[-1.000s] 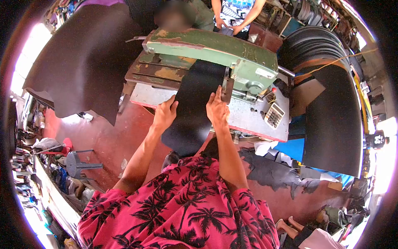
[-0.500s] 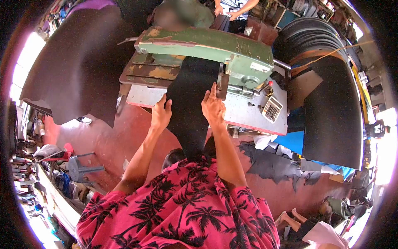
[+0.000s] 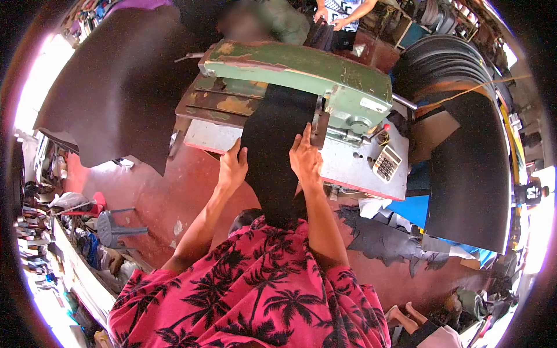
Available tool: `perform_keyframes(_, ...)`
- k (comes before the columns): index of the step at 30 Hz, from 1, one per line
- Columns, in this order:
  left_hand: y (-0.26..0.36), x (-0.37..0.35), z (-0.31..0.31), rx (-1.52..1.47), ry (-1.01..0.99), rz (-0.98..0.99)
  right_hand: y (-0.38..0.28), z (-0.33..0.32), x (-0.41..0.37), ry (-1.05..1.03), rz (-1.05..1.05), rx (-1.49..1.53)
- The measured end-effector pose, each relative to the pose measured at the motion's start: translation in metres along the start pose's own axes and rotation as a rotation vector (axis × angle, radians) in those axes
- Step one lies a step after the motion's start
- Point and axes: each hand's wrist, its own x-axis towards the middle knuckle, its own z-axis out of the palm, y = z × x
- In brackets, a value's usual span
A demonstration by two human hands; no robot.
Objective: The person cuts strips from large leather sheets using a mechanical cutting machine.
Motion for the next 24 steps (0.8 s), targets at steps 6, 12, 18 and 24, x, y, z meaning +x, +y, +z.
perform_keyframes(6, 0.007, 0.021, 0.009, 0.012, -0.013, -0.017, 0.0, 0.001, 0.001, 0.014, -0.017, 0.009)
perform_keyframes(12, -0.002, 0.03, 0.022, 0.017, 0.043, 0.053, -0.001, -0.003, -0.001, -0.026, 0.003, 0.005)
perform_keyframes(18, 0.016, 0.034, 0.012, -0.017, -0.093, -0.151, -0.001, -0.007, -0.001, -0.052, -0.007, 0.031)
perform_keyframes(24, 0.012, 0.044, 0.02, -0.007, -0.011, -0.035, -0.001, -0.009, 0.0, -0.065, -0.022, 0.038)
